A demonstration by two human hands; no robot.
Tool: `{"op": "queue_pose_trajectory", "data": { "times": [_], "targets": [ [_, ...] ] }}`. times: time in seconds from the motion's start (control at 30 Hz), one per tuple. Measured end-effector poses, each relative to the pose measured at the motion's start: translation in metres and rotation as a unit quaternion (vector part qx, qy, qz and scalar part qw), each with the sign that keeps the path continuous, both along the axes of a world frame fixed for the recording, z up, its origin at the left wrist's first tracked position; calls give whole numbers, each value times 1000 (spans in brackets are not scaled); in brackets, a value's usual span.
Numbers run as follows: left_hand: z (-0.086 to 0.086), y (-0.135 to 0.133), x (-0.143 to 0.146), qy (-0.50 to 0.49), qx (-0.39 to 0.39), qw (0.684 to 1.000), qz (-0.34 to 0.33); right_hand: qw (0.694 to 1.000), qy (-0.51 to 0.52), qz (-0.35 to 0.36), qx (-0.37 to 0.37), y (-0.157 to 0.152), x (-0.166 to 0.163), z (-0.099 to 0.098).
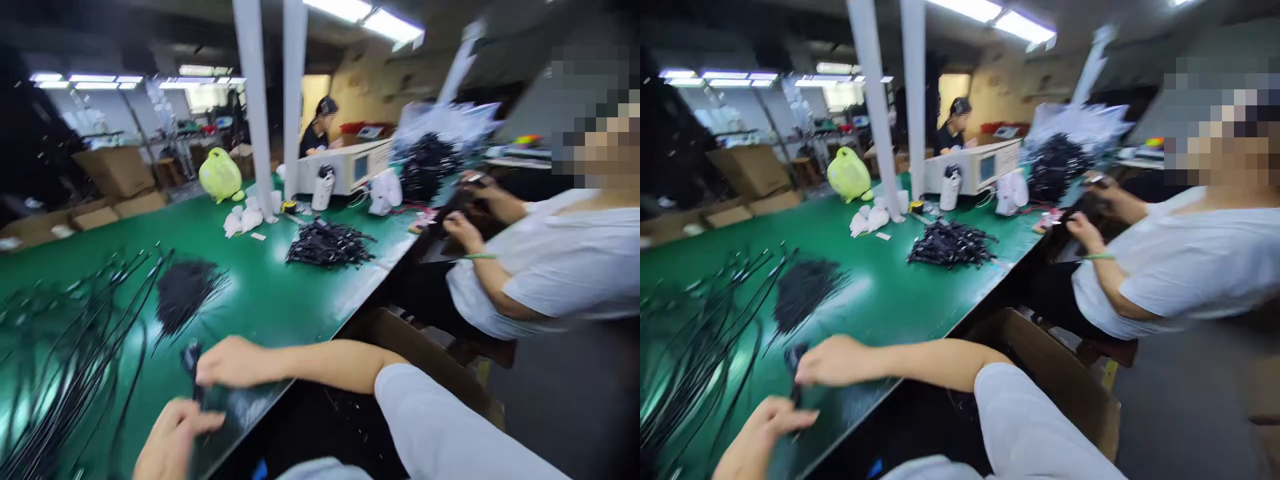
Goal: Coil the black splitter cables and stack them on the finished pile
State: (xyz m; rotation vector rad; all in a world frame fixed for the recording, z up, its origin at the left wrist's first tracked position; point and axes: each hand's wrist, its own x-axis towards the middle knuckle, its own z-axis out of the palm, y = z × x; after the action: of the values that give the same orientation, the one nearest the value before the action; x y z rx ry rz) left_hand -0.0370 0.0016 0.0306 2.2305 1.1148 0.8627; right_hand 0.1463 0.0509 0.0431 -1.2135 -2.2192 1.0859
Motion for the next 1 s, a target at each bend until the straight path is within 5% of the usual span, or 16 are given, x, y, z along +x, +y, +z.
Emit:
{"op": "queue_pose_trajectory", "data": {
  "times": [0.13,0.2,0.3,0.37,0.47,0.6,0.67,0.77,0.87,1.0],
  "targets": [
    [-2,-4,12,-29,-185,981,40,996,46,-29,69,-4,7,7],
    [-8,6,11,-97,-281,951,86,995,62,14,77,-8,7,4],
    [-15,11,3,-234,-378,895,42,992,78,93,46,-20,4,-4],
    [-15,7,0,-282,-374,883,-4,992,86,97,4,-26,2,-10],
    [-14,-1,1,-287,-308,907,-18,978,144,53,-142,-24,-3,-19],
    [-16,-1,9,-300,-274,913,-12,899,250,20,-360,-16,-7,-27],
    [-18,3,11,-314,-279,907,24,932,216,26,-291,-17,-5,-23],
    [-21,10,8,-257,-234,931,110,998,63,16,25,-24,4,-7],
    [-24,13,5,-30,-78,989,125,957,-60,-12,282,-29,10,9],
    [-26,18,5,156,141,975,67,937,-188,36,292,-21,7,2]
  ]
}}
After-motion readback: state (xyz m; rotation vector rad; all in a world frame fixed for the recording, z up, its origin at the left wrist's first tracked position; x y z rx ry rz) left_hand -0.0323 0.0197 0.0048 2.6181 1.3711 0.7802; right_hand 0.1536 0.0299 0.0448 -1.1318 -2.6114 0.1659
